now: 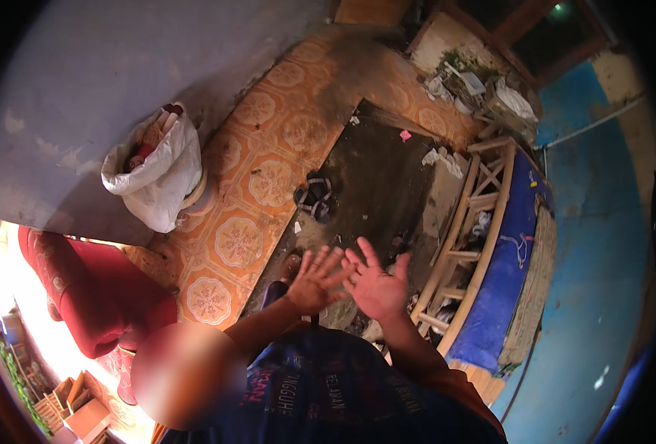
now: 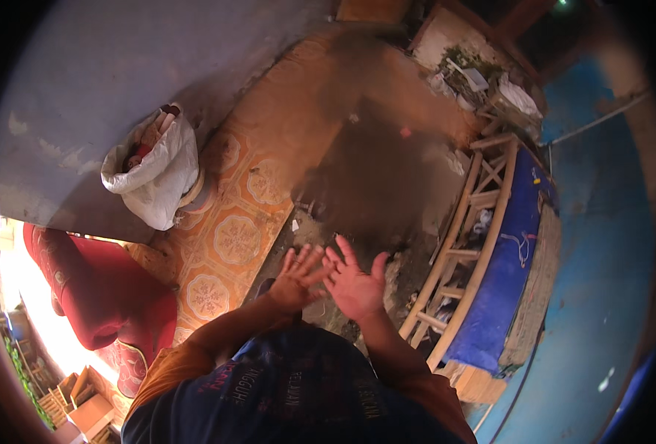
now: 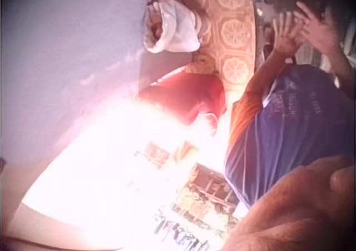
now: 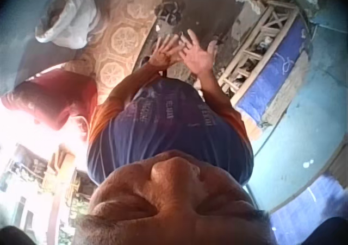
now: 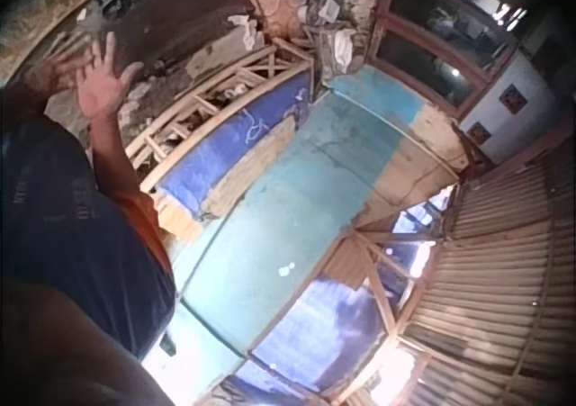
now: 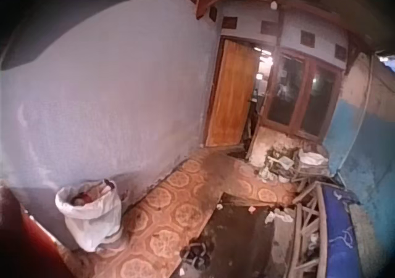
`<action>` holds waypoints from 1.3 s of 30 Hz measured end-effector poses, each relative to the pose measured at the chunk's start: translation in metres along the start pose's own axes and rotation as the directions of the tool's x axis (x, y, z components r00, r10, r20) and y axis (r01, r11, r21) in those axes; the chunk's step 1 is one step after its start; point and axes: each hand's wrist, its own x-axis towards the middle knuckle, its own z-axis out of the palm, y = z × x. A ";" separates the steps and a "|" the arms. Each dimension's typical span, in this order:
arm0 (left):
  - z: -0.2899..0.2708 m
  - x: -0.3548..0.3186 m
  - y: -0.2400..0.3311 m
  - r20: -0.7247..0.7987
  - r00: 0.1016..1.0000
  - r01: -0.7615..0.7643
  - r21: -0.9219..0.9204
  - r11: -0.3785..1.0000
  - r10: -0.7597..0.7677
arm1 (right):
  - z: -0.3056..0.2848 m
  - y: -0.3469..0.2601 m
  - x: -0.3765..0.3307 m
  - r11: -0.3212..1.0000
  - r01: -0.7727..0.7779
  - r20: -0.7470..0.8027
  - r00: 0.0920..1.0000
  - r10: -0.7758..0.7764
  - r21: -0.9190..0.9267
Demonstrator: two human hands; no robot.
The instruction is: The person moves through a cluttered room, picks up wooden planks and places them on a stack, then walks to a table and sorts through various items including plastic bags and small objects.
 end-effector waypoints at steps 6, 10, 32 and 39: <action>0.089 -0.046 -0.290 0.275 0.663 0.719 -0.491 0.491 -0.696 | -0.006 -0.121 0.072 0.801 0.058 -0.142 0.974 -0.176 -0.596; 0.050 -0.134 -0.352 0.234 0.228 0.962 -0.202 0.182 -0.945 | -0.190 -0.166 0.074 0.485 -0.346 -0.540 0.767 -0.347 -0.803; -0.045 0.420 -0.231 0.109 0.572 0.774 -0.400 0.491 -0.813 | -0.315 -0.600 0.375 0.650 -0.310 -0.654 0.650 -0.387 -0.694; -0.045 0.447 -0.269 0.210 0.289 0.798 -0.592 0.114 -0.934 | -0.326 -0.647 0.446 0.638 -0.339 -0.628 0.719 -0.299 -0.692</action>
